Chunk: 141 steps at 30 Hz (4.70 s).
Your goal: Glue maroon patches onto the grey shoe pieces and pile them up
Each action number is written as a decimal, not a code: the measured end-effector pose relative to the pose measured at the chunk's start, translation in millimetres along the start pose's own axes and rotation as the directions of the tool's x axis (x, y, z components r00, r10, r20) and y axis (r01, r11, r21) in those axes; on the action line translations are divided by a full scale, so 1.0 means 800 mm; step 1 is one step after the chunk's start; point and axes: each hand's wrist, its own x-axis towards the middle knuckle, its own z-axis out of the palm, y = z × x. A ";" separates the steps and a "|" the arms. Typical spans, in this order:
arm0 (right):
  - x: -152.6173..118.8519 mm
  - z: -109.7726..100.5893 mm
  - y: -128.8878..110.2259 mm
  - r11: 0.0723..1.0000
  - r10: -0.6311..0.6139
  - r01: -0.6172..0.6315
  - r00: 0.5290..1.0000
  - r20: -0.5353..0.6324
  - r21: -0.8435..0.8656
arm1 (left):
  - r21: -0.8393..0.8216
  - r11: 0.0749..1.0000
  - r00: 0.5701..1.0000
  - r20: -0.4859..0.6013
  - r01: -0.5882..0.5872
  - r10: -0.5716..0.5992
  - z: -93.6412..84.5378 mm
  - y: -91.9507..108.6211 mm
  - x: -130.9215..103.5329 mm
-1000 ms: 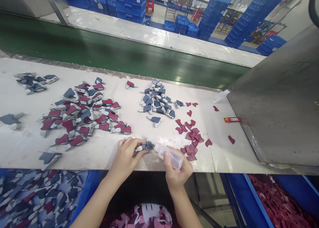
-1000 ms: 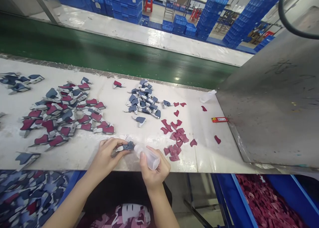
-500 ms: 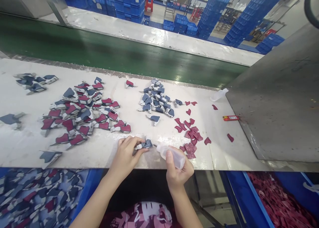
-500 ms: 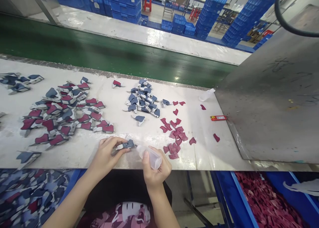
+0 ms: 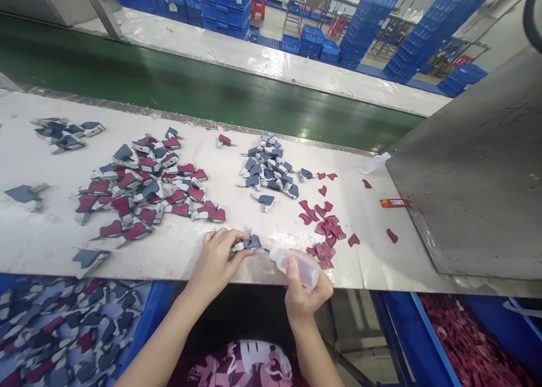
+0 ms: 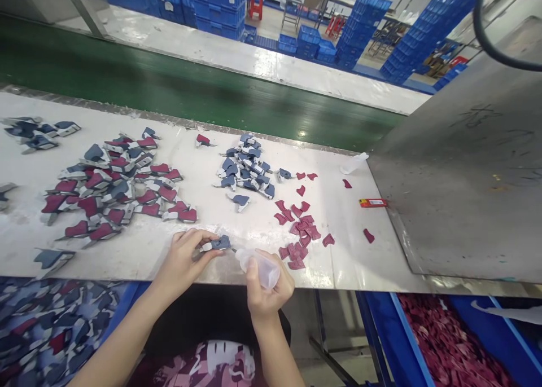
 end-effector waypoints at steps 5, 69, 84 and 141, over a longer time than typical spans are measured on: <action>0.002 0.003 -0.005 0.999 0.044 -0.045 0.998 0.042 0.021 | -0.010 1.000 1.000 0.017 0.008 -0.008 -0.002 0.000 -0.001; 0.065 -0.060 0.017 0.818 0.071 0.016 0.989 0.129 -0.574 | -0.008 0.999 0.997 -0.063 -0.042 0.042 -0.007 -0.008 0.004; 0.050 -0.049 -0.031 0.963 0.260 -0.266 0.874 0.412 -0.043 | -0.413 0.893 0.955 -0.143 0.180 -0.258 -0.006 0.048 -0.031; 0.019 -0.025 -0.062 0.948 0.313 -0.317 0.907 0.281 -0.034 | -0.657 0.687 0.933 0.070 0.310 -0.353 0.003 0.071 -0.040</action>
